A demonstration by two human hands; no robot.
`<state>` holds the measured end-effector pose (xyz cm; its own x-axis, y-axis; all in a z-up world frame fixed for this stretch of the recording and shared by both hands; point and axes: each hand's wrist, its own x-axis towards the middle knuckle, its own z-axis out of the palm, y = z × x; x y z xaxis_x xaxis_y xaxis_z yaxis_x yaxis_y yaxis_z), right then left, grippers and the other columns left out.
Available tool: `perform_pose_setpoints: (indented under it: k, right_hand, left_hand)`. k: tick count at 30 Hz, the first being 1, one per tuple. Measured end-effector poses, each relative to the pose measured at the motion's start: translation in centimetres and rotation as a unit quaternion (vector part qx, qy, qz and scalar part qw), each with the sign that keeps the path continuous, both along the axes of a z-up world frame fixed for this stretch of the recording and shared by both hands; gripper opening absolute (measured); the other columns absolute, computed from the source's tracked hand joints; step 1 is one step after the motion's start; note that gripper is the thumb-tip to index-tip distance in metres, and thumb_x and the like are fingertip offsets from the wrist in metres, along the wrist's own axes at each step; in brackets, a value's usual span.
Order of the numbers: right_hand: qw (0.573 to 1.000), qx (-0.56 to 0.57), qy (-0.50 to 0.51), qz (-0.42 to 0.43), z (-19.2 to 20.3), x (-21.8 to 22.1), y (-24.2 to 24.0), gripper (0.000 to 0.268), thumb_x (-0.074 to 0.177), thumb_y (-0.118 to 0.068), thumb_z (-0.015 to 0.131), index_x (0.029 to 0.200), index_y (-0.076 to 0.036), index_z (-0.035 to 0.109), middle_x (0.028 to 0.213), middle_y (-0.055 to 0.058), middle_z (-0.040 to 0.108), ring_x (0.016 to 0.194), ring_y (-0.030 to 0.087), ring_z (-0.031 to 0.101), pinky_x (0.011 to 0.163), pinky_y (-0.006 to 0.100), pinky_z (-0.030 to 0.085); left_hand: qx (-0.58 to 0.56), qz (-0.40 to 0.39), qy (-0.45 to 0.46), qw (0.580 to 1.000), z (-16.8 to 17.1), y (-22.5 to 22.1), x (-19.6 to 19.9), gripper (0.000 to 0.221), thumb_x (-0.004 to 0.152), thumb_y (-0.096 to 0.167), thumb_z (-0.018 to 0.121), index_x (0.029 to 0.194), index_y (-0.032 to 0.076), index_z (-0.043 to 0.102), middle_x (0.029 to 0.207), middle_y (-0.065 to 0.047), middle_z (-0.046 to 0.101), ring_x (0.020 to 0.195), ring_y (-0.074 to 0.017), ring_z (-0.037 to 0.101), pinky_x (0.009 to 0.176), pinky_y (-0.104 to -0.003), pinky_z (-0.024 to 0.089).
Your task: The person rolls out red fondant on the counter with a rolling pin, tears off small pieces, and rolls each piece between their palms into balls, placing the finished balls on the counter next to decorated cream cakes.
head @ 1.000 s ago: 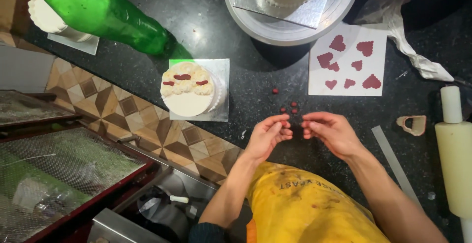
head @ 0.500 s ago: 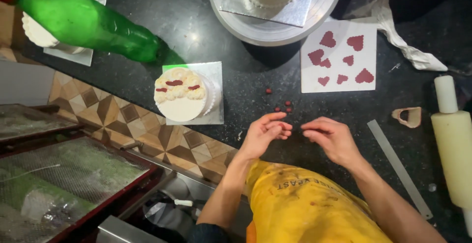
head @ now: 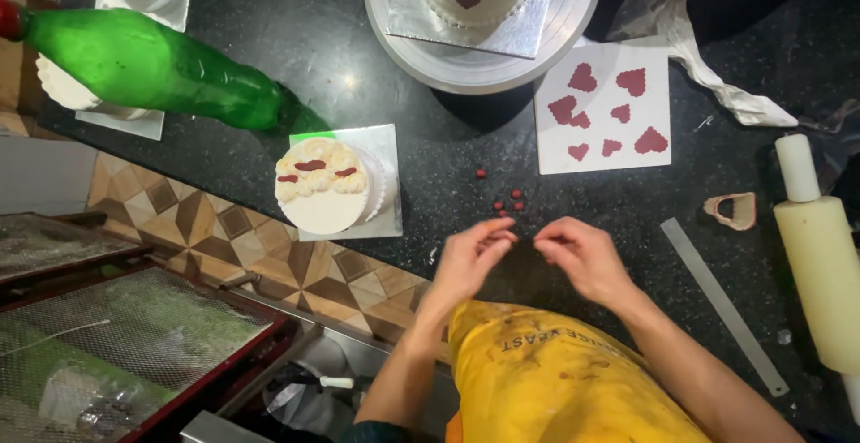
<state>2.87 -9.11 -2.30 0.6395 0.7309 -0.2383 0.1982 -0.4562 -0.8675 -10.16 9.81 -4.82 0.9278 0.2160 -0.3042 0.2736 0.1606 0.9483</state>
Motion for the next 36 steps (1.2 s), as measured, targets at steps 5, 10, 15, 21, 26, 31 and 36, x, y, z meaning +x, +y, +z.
perform_pose_setpoints:
  k: [5,10,15,21,26,31,36]
  right_hand:
    - [0.964,-0.021,0.235,-0.126,-6.8,0.5,-5.6,0.014,0.092,-0.01,0.073,0.104,-0.002,0.074,0.088,0.01,0.074,0.076,0.016,0.069,0.068,0.028,0.057]
    - [0.985,-0.141,0.056,-0.088,-4.2,0.3,-7.4,0.014,0.087,-0.012,0.076,0.099,-0.004,0.074,0.088,0.01,0.077,0.079,0.018,0.076,0.07,0.033,0.059]
    - [0.968,-0.136,-0.209,-0.022,-2.9,-0.4,-7.3,0.013,0.089,-0.014,0.073,0.099,-0.006,0.076,0.103,0.012,0.072,0.092,0.035,0.069,0.078,0.041,0.057]
    - [0.959,-0.138,-0.246,-0.011,0.2,0.3,-5.9,0.011,0.084,-0.012,0.074,0.093,-0.006,0.076,0.098,0.008,0.074,0.097,0.031,0.067,0.087,0.041,0.054]
    - [0.969,-0.034,-0.237,-0.057,3.5,-0.5,-5.1,0.017,0.083,-0.008,0.078,0.099,-0.004,0.074,0.099,0.011,0.073,0.092,0.03,0.07,0.08,0.038,0.056]
    - [0.966,0.069,-0.248,-0.002,4.7,-2.0,-3.1,0.029,0.079,-0.005,0.08,0.106,-0.003,0.074,0.098,0.012,0.073,0.085,0.028,0.072,0.073,0.035,0.059]
    - [0.971,0.063,-0.227,0.028,3.5,-3.2,-4.0,0.025,0.078,-0.004,0.081,0.102,-0.002,0.074,0.094,0.01,0.073,0.083,0.025,0.074,0.072,0.033,0.061]
  left_hand:
    - [0.362,0.051,-0.021,0.931,-1.9,3.1,0.6,0.025,0.087,0.014,0.08,0.109,0.006,0.073,0.096,-0.011,0.073,0.086,-0.0258,0.071,0.076,-0.035,0.057]
    - [0.444,0.057,-0.025,0.894,-1.5,4.6,1.7,0.023,0.077,0.016,0.085,0.091,0.005,0.069,0.089,-0.012,0.068,0.085,-0.0345,0.064,0.073,-0.044,0.051]
    - [0.52,0.061,-0.057,0.85,-0.6,4.7,4.0,0.029,0.079,0.025,0.086,0.096,0.007,0.072,0.081,-0.011,0.064,0.079,-0.0352,0.061,0.07,-0.047,0.048]
    - [0.528,0.059,-0.078,0.843,-2.5,5.4,7.0,0.022,0.084,0.013,0.078,0.105,0.008,0.074,0.097,-0.013,0.068,0.09,-0.0352,0.062,0.078,-0.046,0.051]
    - [0.341,0.011,-0.062,0.938,0.8,2.0,5.6,0.021,0.087,0.014,0.078,0.107,0.008,0.073,0.102,-0.009,0.075,0.092,-0.0274,0.07,0.081,-0.036,0.056]
    - [-0.07,-0.067,0.055,0.994,-1.0,-4.7,1.7,0.022,0.092,0.006,0.076,0.113,0.001,0.073,0.101,-0.006,0.076,0.09,-0.0105,0.071,0.084,-0.026,0.059]
    - [-0.19,-0.04,0.062,0.979,-2.3,-6.0,-0.1,0.019,0.093,0.002,0.074,0.111,-0.004,0.072,0.101,-0.006,0.076,0.092,-0.0093,0.071,0.087,-0.024,0.057]
